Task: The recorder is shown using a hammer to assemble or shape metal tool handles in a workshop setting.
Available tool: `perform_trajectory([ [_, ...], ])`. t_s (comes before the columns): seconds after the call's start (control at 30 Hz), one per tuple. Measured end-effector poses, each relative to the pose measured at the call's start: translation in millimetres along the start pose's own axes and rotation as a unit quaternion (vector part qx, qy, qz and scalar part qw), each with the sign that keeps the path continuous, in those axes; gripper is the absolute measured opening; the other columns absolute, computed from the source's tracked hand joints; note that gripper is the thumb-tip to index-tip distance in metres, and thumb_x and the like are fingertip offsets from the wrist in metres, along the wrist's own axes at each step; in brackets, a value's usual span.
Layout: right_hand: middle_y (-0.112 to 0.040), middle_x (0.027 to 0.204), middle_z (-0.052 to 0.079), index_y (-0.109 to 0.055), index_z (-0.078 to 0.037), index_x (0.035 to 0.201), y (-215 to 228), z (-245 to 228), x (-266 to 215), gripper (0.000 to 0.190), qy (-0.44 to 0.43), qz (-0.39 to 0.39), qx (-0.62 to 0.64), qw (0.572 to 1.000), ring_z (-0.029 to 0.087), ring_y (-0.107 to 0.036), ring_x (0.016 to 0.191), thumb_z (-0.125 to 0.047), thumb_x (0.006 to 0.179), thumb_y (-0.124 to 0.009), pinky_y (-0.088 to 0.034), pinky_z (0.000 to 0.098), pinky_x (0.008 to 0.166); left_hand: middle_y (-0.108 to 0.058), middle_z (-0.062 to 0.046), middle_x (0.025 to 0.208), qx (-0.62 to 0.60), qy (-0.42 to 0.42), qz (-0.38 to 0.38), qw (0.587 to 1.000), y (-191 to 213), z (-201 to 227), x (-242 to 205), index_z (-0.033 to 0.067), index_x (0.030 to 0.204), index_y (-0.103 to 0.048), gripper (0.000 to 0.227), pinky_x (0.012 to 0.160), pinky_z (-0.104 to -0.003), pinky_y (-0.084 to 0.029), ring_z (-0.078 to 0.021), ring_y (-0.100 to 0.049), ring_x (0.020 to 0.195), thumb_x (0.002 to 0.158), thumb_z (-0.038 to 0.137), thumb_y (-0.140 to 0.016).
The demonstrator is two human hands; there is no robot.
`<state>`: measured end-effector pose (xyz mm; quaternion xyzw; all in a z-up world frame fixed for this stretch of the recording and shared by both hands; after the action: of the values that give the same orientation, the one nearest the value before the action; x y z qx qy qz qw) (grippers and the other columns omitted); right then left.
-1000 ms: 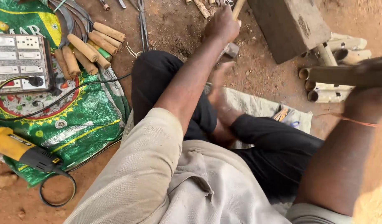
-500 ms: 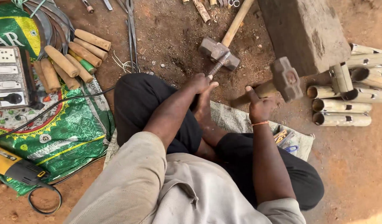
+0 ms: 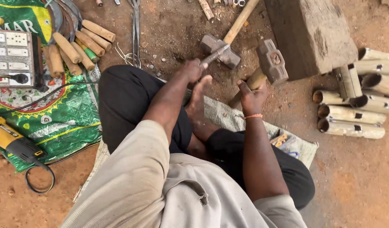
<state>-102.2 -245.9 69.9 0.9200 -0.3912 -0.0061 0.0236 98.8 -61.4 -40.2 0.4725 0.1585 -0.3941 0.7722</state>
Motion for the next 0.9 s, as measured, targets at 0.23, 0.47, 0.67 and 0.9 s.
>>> perform_trajectory([
  [0.23,-0.071,0.097,0.007,-0.064,-0.003,0.105,8,15,0,0.024,0.030,0.014,0.064,0.997,0.016,-0.068,0.089,0.001,0.088,-0.081,-0.059,0.0303,0.081,-0.067,-0.016,0.125,0.049,0.002,0.014,0.999,43,-13,-18,0.0111,0.129,-0.061,0.051,0.097,-0.050,-0.050,-0.0329,-0.065,0.114,0.103,0.053,-0.049],
  [0.47,-0.066,0.099,0.004,-0.061,-0.006,0.110,-32,-80,-16,0.028,0.073,0.010,-0.043,0.996,0.016,-0.067,0.085,-0.013,0.089,-0.078,-0.056,0.0315,0.077,-0.067,-0.019,0.126,0.021,-0.042,0.004,0.999,28,-32,13,0.0071,0.128,-0.060,0.053,0.096,-0.051,-0.049,-0.0364,-0.065,0.114,0.106,0.053,-0.045],
  [0.67,-0.068,0.105,0.012,-0.057,0.001,0.127,-24,-165,2,0.035,0.348,-0.029,-0.180,0.920,0.019,-0.068,0.092,-0.027,0.108,-0.068,-0.056,0.0343,0.090,-0.070,-0.014,0.106,-0.008,-0.046,0.001,0.999,36,-22,-7,0.0095,0.120,-0.059,0.048,0.081,-0.053,-0.053,-0.0331,-0.068,0.094,0.102,0.053,-0.050],
  [0.9,-0.070,0.084,0.014,-0.066,-0.004,0.098,-52,44,50,0.030,0.049,-0.143,-0.606,0.781,0.025,-0.069,0.075,-0.032,0.099,-0.077,-0.059,0.0417,0.067,-0.065,-0.007,0.086,0.004,-0.059,-0.015,0.998,18,-29,6,0.0072,0.125,-0.053,0.048,0.066,-0.043,-0.055,-0.0218,-0.062,0.068,0.106,0.051,-0.044],
])
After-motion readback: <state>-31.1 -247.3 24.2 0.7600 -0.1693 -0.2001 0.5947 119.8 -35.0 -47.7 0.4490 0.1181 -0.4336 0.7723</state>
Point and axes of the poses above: each hand's wrist, its own x-axis towards the middle knuckle, its own y-axis out of the back of the hand, z = x × y, the point moved 8 cm from there along x, towards the middle knuckle
